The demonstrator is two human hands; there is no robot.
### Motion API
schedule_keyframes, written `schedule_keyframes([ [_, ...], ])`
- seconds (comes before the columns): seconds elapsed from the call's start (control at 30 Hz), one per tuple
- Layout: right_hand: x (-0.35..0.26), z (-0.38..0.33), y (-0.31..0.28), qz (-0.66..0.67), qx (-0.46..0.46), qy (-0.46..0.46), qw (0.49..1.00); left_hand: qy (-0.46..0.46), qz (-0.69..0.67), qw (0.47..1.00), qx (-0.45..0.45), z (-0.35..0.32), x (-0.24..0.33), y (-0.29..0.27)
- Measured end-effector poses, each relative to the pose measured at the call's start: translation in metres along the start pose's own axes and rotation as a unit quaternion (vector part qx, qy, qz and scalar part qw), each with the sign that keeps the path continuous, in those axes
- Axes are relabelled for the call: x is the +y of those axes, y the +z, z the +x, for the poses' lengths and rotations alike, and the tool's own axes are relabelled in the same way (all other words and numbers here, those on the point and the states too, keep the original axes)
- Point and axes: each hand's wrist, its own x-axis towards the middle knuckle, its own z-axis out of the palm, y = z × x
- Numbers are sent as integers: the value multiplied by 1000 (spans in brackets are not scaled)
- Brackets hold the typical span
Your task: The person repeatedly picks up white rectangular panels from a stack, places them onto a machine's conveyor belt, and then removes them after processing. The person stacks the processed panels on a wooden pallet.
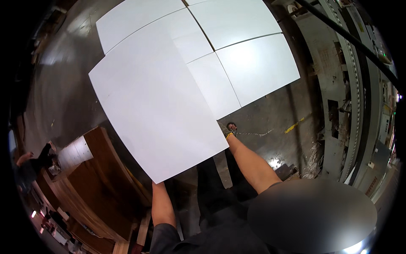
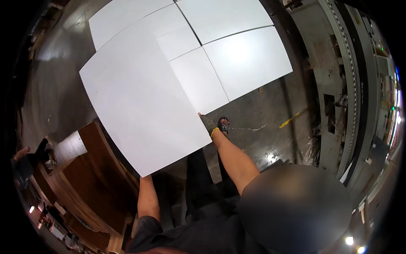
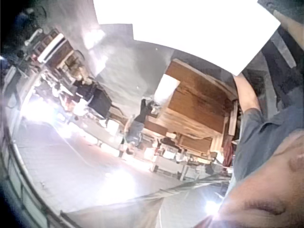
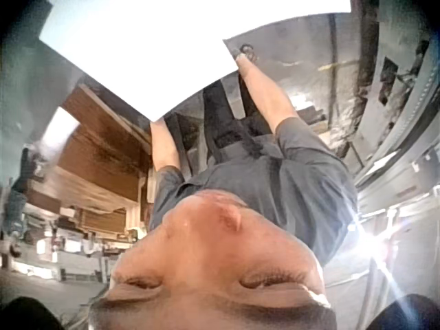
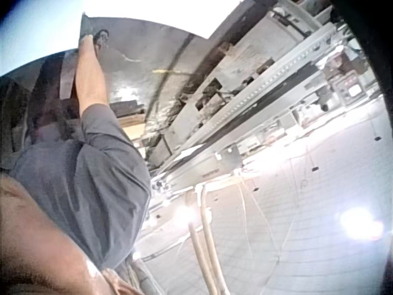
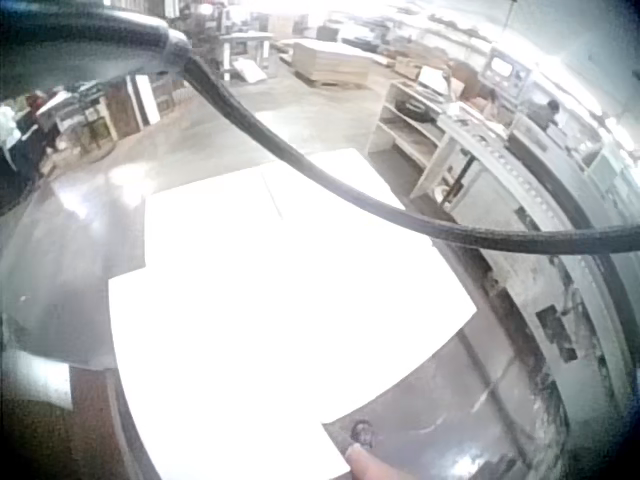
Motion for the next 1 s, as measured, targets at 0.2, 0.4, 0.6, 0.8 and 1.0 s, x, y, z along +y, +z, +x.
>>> schedule_keyframes([
  [0.2,-36,6,3,716,21,248,652,21,32,999,1,0,-4,-9],
  [0.4,-41,-9,-10,710,43,284,642,31,66,997,-19,-14,-11,2],
  [0.6,18,-38,-3,812,-17,170,558,39,73,996,-38,-37,-53,5],
  [0.8,-3,-94,-83,733,25,216,644,50,50,996,-59,-58,-120,20],
  [1.0,23,-108,-142,670,21,229,706,72,33,995,-62,-84,-188,62],
])
